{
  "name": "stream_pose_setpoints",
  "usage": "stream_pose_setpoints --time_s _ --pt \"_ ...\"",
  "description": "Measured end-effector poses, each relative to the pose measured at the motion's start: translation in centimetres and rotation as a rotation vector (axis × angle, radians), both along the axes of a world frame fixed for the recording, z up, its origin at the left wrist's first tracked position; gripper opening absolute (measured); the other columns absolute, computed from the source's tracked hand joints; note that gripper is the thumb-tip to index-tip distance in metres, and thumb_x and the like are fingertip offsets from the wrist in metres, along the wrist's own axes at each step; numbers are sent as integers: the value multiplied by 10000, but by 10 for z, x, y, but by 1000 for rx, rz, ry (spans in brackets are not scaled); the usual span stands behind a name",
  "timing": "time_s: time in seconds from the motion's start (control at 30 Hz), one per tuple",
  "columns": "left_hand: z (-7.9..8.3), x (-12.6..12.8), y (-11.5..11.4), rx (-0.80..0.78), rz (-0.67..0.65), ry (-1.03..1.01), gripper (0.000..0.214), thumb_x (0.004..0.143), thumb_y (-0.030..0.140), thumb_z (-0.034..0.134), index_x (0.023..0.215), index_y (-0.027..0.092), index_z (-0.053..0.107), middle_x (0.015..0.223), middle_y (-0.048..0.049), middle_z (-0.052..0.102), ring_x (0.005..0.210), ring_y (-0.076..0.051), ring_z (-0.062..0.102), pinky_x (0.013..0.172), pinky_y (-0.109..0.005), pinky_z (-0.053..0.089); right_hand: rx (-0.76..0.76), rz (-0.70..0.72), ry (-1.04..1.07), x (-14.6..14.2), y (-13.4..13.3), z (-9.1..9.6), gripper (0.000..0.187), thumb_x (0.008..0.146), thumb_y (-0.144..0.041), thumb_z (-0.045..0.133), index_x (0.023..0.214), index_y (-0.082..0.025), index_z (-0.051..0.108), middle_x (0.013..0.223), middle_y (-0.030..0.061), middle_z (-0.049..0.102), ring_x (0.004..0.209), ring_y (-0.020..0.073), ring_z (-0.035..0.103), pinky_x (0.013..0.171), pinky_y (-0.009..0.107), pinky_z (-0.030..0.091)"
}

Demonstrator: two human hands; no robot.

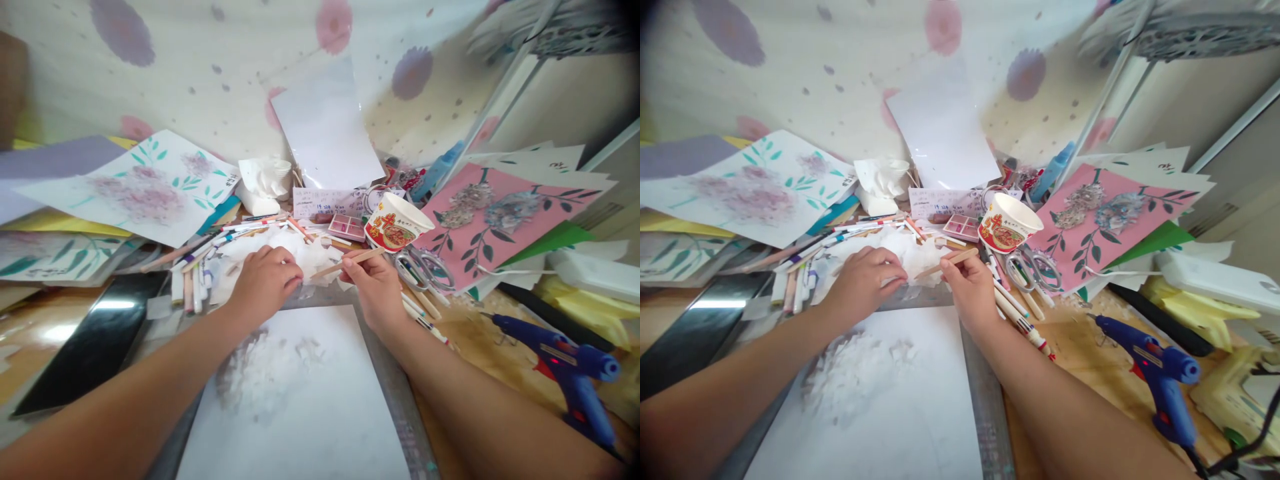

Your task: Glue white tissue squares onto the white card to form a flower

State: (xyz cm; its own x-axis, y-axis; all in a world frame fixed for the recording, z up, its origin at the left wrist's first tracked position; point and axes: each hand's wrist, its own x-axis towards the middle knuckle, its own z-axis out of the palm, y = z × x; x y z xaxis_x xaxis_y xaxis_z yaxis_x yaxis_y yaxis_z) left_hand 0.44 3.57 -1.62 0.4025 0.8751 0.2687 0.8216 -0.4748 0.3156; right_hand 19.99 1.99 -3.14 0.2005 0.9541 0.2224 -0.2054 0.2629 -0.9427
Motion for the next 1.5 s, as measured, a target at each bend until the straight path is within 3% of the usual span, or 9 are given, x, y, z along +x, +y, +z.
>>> stream_pose_setpoints --time_s 0.2,0.37,0.47,0.67,0.9,1.07,1.23,1.37,1.5 --pt "19 -7 -16 -241 48 -162 186 847 281 470 799 212 635 772 18 703 662 -163 596 589 -266 437 11 17 54 4 -8 7 214 680 -381 767 763 -216 658 707 -33 601 584 111 553 619 295 531" --pt "21 -15 -21 -316 60 -193 172 849 280 450 786 209 593 753 35 722 524 -119 542 492 -231 389 10 30 50 3 -11 9 228 671 -399 765 739 -217 645 721 -30 604 573 110 560 602 296 528" --pt "17 -16 -17 -228 63 -144 135 833 277 501 781 215 609 733 23 685 609 -148 564 557 -258 395 24 10 24 2 -10 7 219 681 -398 761 733 -219 649 730 -28 606 587 111 552 615 297 526" --pt "-2 0 -2 5 10 -41 157 764 233 674 920 251 685 1061 -52 632 1058 -283 514 933 -453 321 62 -35 -29 3 -3 -3 177 729 -368 747 764 -215 666 726 -23 630 611 121 557 606 284 492" --pt "10 2 -5 -25 28 -109 118 824 209 568 751 222 660 934 -28 646 966 -241 536 888 -415 359 80 -29 -7 3 -6 0 159 735 -352 753 768 -217 676 771 -15 644 637 128 568 622 292 503" --pt "35 -15 -18 -201 76 -249 167 842 344 528 774 211 601 683 38 613 591 -137 525 558 -256 385 85 -24 85 4 -12 9 154 721 -339 757 763 -218 672 764 -22 623 630 113 557 631 288 526" --pt "36 -21 -25 -415 38 -320 230 820 423 537 774 205 594 657 35 595 554 -121 483 515 -240 349 95 8 135 4 -15 12 159 702 -330 760 750 -211 667 713 -35 611 607 107 570 599 272 517" --pt "36 -16 -35 -313 26 -146 162 813 335 522 740 218 608 705 15 626 673 -175 543 636 -303 371 120 29 133 6 -19 13 132 729 -317 739 747 -211 663 700 -40 601 607 100 566 592 253 505" --pt "36 -12 -52 -84 -186 72 219 874 227 443 700 207 575 665 15 600 703 -190 535 749 -364 344 125 117 87 6 -22 13 117 742 -296 744 745 -213 662 736 -35 606 634 102 570 605 247 510"
